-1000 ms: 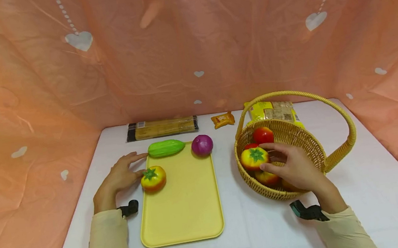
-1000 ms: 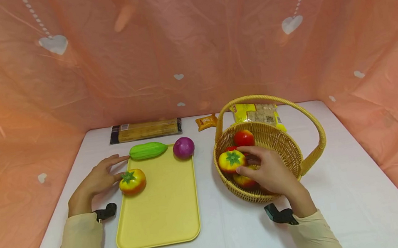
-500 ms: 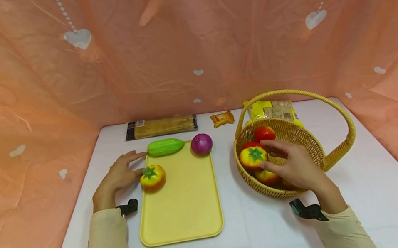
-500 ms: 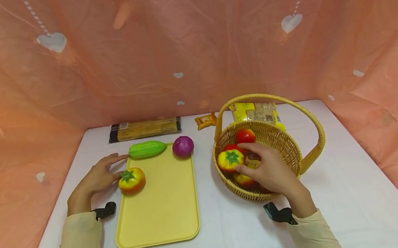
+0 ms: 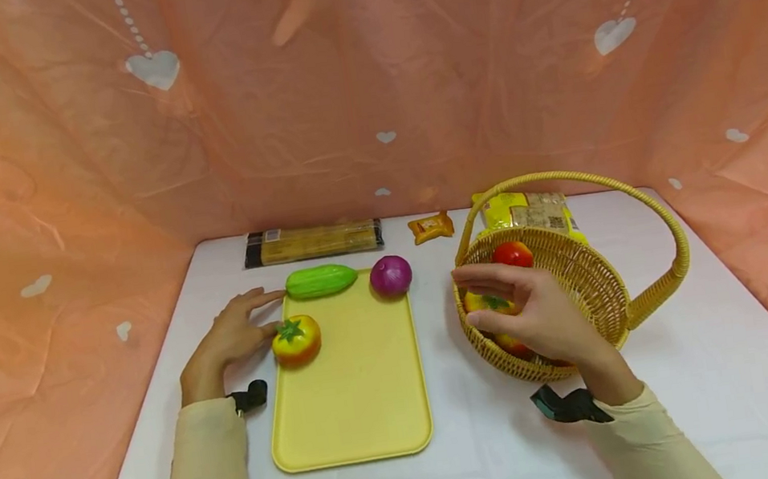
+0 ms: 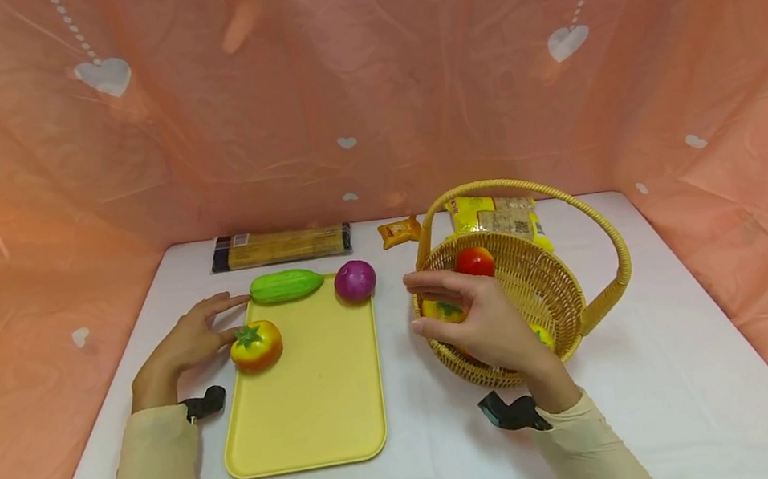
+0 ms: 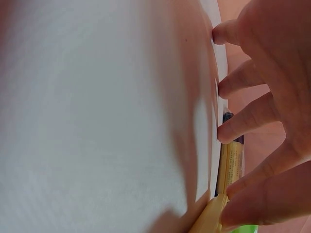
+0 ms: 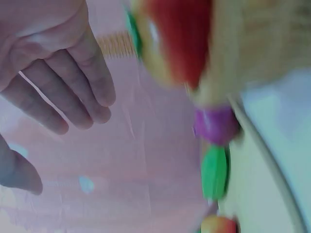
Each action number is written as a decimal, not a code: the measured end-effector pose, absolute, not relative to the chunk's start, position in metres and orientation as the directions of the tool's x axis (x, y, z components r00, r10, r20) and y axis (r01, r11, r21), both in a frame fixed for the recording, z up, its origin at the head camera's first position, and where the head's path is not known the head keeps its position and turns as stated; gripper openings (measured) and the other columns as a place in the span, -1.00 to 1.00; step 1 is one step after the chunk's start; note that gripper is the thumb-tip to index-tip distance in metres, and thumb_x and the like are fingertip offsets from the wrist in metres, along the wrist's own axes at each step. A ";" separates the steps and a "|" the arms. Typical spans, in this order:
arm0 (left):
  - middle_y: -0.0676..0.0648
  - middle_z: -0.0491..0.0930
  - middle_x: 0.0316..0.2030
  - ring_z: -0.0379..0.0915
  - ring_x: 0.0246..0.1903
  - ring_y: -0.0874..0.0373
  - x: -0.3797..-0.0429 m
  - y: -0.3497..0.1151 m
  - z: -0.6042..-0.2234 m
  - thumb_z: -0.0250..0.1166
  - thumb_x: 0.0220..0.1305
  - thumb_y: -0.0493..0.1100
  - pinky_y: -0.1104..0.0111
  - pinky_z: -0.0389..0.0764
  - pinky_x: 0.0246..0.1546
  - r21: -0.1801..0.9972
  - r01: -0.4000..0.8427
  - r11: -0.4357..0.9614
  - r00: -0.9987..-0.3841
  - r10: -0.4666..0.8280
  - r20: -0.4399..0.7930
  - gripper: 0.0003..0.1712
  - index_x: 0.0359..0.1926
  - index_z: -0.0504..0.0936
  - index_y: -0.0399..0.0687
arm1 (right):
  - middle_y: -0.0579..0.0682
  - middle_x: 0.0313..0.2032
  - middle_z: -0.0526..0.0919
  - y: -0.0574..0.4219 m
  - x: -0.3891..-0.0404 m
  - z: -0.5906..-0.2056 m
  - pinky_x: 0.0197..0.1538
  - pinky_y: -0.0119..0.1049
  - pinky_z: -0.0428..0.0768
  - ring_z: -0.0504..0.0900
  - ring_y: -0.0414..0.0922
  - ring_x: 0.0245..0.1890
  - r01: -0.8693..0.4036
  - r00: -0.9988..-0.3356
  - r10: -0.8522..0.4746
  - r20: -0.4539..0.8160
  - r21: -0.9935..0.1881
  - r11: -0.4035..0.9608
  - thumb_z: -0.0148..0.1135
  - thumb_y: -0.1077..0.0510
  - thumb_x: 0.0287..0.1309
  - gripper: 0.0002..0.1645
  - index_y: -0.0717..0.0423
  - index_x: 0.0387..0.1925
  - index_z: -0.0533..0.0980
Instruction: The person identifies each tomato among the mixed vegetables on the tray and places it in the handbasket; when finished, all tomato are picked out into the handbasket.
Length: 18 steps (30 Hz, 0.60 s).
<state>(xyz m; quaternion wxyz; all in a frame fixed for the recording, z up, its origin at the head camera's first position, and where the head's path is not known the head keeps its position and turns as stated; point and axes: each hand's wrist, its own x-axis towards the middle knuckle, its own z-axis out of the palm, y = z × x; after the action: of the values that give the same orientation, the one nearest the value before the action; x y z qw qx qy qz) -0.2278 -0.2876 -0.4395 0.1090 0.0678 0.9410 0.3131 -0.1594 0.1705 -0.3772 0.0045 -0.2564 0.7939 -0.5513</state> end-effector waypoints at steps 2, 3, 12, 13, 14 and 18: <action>-0.50 0.13 0.65 -0.09 0.64 -0.58 -0.228 -0.287 -0.439 0.37 0.47 -0.11 -0.61 -0.15 0.52 0.607 0.053 0.793 -0.967 0.193 -0.168 -0.30 0.57 0.50 -0.08 | 0.08 0.30 0.75 0.157 -0.161 -0.377 0.38 -0.13 0.69 0.75 0.06 0.30 -0.400 -0.852 -0.450 0.266 -0.886 0.234 0.55 0.27 0.31 -0.39 0.13 0.37 0.64; -0.50 0.13 0.65 -0.08 0.64 -0.58 -0.228 -0.287 -0.439 0.37 0.47 -0.11 -0.61 -0.14 0.52 0.609 0.053 0.791 -0.967 0.193 -0.167 -0.30 0.57 0.50 -0.09 | 0.02 0.31 0.75 0.149 -0.162 -0.377 0.38 -0.11 0.69 0.74 0.02 0.31 -0.393 -0.849 -0.464 0.254 -0.890 0.232 0.56 0.24 0.31 -0.38 0.09 0.37 0.65; -0.51 0.15 0.64 -0.05 0.63 -0.60 -0.228 -0.289 -0.438 0.39 0.46 -0.12 -0.64 -0.15 0.49 0.612 0.057 0.789 -0.967 0.197 -0.163 -0.30 0.56 0.51 -0.10 | -0.08 0.30 0.75 0.086 -0.178 -0.386 0.51 -0.13 0.57 0.68 -0.03 0.37 -0.317 -0.793 -0.579 0.192 -0.940 0.124 0.58 0.12 0.32 -0.36 0.01 0.40 0.64; -0.51 0.15 0.63 -0.05 0.62 -0.60 -0.228 -0.289 -0.438 0.39 0.46 -0.12 -0.65 -0.14 0.48 0.612 0.061 0.789 -0.967 0.199 -0.160 -0.30 0.56 0.51 -0.10 | -0.07 0.29 0.76 0.080 -0.180 -0.387 0.51 -0.12 0.57 0.69 -0.04 0.36 -0.320 -0.786 -0.586 0.195 -0.941 0.115 0.58 0.13 0.32 -0.37 0.04 0.39 0.64; -0.51 0.16 0.63 -0.04 0.63 -0.60 -0.229 -0.289 -0.439 0.40 0.46 -0.12 -0.65 -0.14 0.48 0.613 0.064 0.788 -0.967 0.201 -0.157 -0.31 0.56 0.51 -0.10 | -0.06 0.28 0.77 0.074 -0.183 -0.388 0.51 -0.10 0.58 0.70 -0.04 0.35 -0.327 -0.780 -0.593 0.201 -0.938 0.112 0.58 0.14 0.32 -0.37 0.06 0.39 0.65; -0.51 0.18 0.62 -0.02 0.62 -0.59 -0.229 -0.289 -0.440 0.41 0.46 -0.11 -0.65 -0.13 0.47 0.603 0.075 0.794 -0.967 0.204 -0.149 -0.31 0.54 0.53 -0.10 | 0.01 0.24 0.79 0.053 -0.194 -0.389 0.48 -0.10 0.61 0.74 -0.06 0.31 -0.362 -0.750 -0.621 0.227 -0.927 0.099 0.57 0.20 0.30 -0.38 0.14 0.36 0.65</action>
<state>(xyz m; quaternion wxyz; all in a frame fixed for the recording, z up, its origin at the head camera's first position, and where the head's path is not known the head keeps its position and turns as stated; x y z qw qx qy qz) -0.2295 -0.2887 -0.4404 0.1038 0.0741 0.9414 0.3124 -0.1935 0.0526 -0.3893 0.1113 -0.3352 0.7327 -0.5817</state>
